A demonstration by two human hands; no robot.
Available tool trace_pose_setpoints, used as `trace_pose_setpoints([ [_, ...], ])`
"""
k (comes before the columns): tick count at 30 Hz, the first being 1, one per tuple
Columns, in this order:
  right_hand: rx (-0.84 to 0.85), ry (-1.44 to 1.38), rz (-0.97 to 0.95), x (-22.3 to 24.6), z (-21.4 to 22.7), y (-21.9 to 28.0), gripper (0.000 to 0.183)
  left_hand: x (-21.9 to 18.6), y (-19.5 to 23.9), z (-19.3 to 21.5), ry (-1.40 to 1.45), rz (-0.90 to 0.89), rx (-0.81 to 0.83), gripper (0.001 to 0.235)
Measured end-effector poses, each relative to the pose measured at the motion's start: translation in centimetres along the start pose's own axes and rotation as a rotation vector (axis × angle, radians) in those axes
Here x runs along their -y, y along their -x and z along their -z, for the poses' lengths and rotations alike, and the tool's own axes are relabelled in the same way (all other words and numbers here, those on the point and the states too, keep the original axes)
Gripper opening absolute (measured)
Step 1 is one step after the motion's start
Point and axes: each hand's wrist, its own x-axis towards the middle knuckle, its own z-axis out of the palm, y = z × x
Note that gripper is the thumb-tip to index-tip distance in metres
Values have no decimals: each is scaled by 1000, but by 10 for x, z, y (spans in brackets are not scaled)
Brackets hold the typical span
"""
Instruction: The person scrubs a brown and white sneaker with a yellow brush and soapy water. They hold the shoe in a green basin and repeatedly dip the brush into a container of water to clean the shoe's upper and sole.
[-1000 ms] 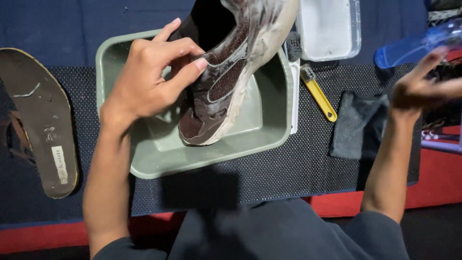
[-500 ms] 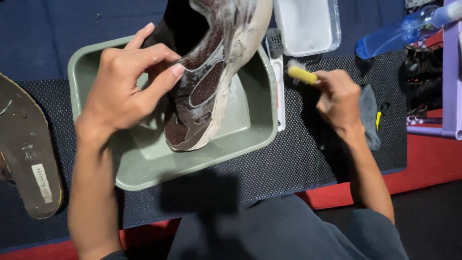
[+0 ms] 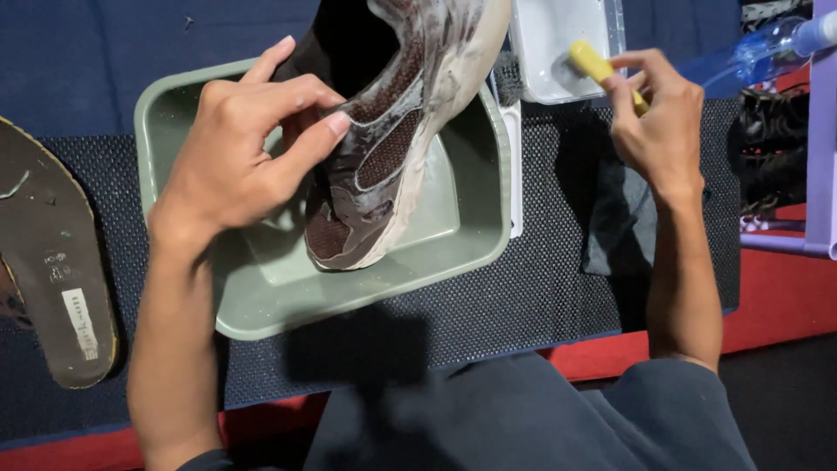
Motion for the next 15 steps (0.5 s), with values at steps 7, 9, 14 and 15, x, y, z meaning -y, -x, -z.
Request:
trace_pose_setpoints([
  [7, -91, -146, 285, 23, 12, 6, 14, 0, -2, 1, -5, -31, -11, 16],
  [9, -84, -174, 475, 62, 12, 7, 9, -1, -1, 3, -3, -32, -12, 18],
  [14, -159, 253, 1008, 164, 5, -3, 23, 2, -4, 1, 52, -29, 53, 34],
  [15, -156, 252, 1013, 173, 1, -5, 23, 3, -3, 0, 52, -26, 49, 34],
])
